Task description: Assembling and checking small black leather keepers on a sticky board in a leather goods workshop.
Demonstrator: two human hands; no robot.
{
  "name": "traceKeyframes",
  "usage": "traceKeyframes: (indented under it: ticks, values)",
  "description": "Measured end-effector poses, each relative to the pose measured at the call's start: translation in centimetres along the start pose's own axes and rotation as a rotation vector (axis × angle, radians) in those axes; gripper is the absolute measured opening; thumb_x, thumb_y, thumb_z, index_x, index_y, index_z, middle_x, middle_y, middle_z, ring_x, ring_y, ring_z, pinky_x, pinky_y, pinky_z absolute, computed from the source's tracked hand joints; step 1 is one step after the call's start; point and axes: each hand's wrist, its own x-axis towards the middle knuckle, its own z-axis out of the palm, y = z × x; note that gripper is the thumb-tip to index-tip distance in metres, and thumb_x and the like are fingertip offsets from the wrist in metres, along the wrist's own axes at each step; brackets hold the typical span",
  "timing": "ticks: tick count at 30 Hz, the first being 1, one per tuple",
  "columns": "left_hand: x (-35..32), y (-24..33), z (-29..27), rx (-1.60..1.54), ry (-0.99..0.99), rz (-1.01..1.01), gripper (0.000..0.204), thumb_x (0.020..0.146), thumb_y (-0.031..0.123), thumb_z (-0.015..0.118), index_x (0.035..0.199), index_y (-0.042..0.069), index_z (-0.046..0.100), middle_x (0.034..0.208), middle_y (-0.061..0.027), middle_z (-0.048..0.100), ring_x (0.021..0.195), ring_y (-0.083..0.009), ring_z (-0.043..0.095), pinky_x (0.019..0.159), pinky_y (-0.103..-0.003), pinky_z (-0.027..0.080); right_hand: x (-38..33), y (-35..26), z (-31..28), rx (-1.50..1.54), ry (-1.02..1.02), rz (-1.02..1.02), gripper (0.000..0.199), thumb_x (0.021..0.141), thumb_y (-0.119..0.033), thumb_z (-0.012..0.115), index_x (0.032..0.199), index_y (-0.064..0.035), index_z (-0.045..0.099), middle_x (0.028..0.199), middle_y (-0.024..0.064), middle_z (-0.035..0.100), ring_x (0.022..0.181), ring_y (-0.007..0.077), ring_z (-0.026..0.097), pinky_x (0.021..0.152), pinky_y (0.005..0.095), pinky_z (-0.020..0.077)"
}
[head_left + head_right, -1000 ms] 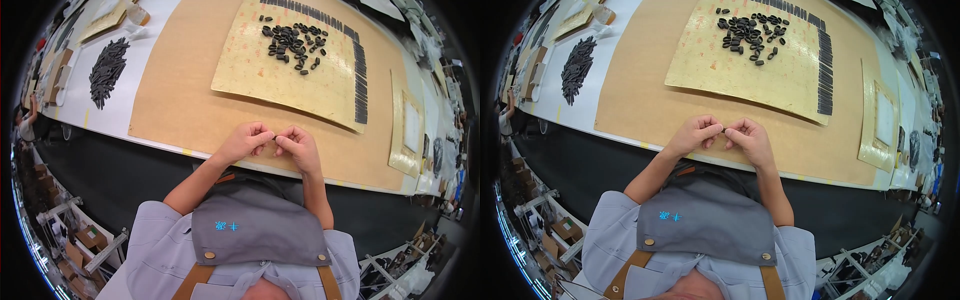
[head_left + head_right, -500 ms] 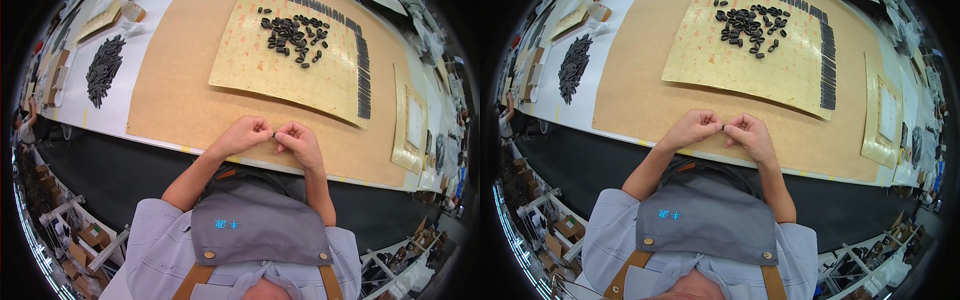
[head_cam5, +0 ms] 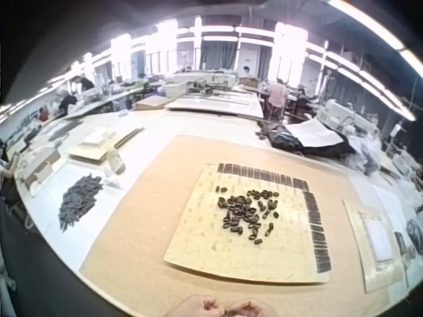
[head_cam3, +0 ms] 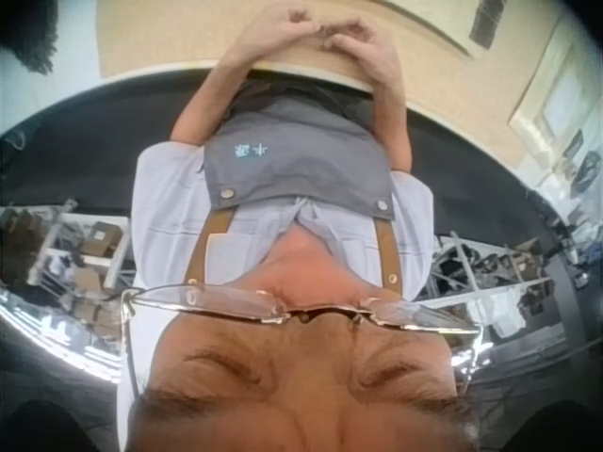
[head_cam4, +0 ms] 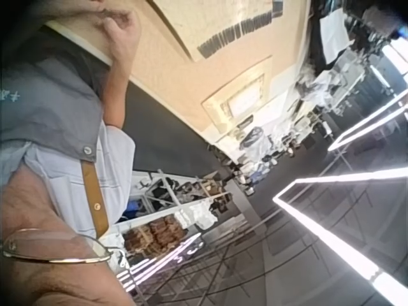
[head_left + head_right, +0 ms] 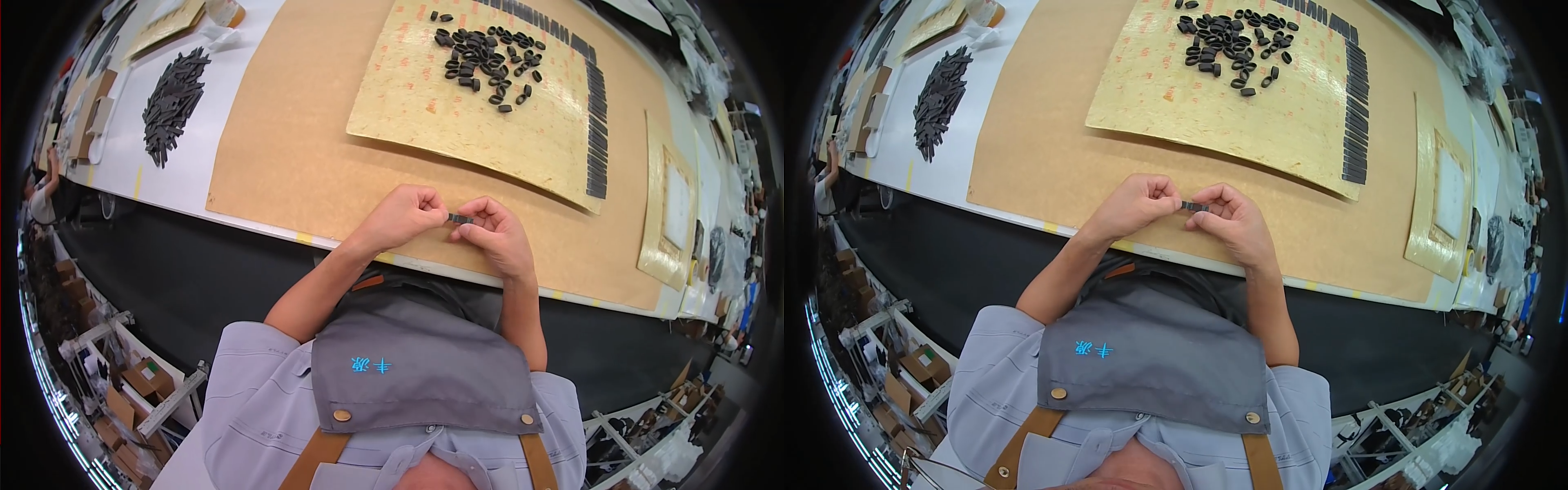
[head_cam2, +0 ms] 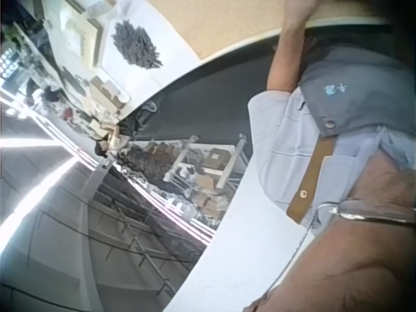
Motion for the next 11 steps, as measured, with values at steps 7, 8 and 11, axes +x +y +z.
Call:
traceKeyframes:
  ticks: [7,8,11]
  values:
    - [0.0,-0.3,0.0,-0.014,0.010,0.030,0.012,0.083,0.013,0.059,0.077,0.002,0.059,0.067,0.0061,0.050,0.061,-0.0004,0.042,0.053,-0.017,0.033,0.0,0.0,-1.4,0.093,-0.109,0.012,0.019,0.086,0.002,0.057,0.105,0.0039,0.056,0.093,0.0101,0.063,0.089,0.0192,0.065,0.082,0.0288,0.0521]
    - [0.1,-0.4,0.0,-0.017,0.008,0.030,0.012,0.083,0.013,0.060,0.077,0.002,0.059,0.067,0.0061,0.050,0.061,-0.0004,0.042,0.053,-0.017,0.033,0.1,-0.1,-1.5,0.093,-0.109,0.012,0.019,0.086,0.002,0.057,0.105,0.0039,0.056,0.093,0.0101,0.063,0.089,0.0192,0.065,0.082,0.0288,0.0521]
    - [0.1,-0.5,-0.1,-0.013,0.005,0.021,0.012,0.083,0.013,0.060,0.078,0.002,0.059,0.068,0.0060,0.050,0.061,-0.0005,0.042,0.053,-0.017,0.034,0.1,-0.2,-1.5,0.100,-0.118,0.026,0.021,0.086,0.000,0.059,0.106,0.0045,0.057,0.092,0.0098,0.064,0.090,0.0200,0.065,0.083,0.0294,0.0524]
